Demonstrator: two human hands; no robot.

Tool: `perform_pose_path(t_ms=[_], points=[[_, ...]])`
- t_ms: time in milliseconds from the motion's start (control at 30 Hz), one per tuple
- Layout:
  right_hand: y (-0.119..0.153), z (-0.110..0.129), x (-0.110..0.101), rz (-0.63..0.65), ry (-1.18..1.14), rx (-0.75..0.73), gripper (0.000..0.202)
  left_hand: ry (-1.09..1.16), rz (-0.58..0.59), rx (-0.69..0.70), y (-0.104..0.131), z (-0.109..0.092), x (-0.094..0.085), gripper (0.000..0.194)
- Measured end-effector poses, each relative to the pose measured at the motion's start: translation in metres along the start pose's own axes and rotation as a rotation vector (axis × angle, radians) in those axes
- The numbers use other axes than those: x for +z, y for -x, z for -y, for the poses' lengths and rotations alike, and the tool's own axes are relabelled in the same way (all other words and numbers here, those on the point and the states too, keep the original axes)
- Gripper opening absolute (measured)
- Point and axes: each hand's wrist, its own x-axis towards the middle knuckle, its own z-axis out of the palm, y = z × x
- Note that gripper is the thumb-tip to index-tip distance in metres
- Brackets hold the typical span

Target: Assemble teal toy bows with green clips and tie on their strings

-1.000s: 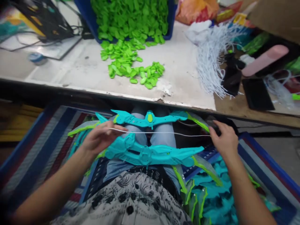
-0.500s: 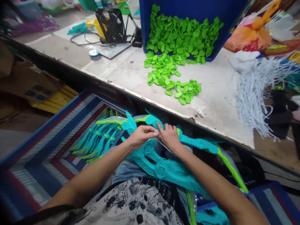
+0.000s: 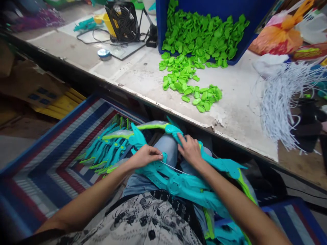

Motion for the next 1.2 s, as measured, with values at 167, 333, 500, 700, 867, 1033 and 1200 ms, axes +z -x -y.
perform_pose_path(t_ms=[167, 333, 500, 700, 867, 1033, 1200], points=[[-0.014, -0.026, -0.018, 0.142, -0.478, 0.032, 0.054, 0.23, -0.031, -0.051, 0.021, -0.005, -0.008, 0.021], [-0.022, -0.037, -0.029, 0.402, -0.797, 0.004, 0.055, 0.836, -0.077, -0.014, 0.022, -0.027, 0.006, 0.025], [-0.036, -0.045, -0.033, 0.506, -1.042, 0.004, 0.056, 1.115, 0.108, -0.055, 0.014, -0.041, 0.03, 0.042], [-0.041, -0.052, -0.033, 0.563, -1.112, 0.058, 0.059, 1.048, 0.12, -0.001, 0.017, -0.056, 0.035, 0.028], [-0.046, -0.059, -0.031, 0.617, -1.064, 0.059, 0.059, 0.897, -0.575, 0.275, 0.013, -0.059, -0.011, 0.025], [-0.051, -0.061, -0.028, 0.624, -1.087, 0.057, 0.057, 0.576, -0.928, 0.346, 0.001, -0.048, -0.062, 0.026], [-0.051, -0.057, -0.033, 0.63, -1.072, 0.112, 0.061, 0.493, -0.993, 0.387, -0.012, -0.042, -0.067, 0.021]])
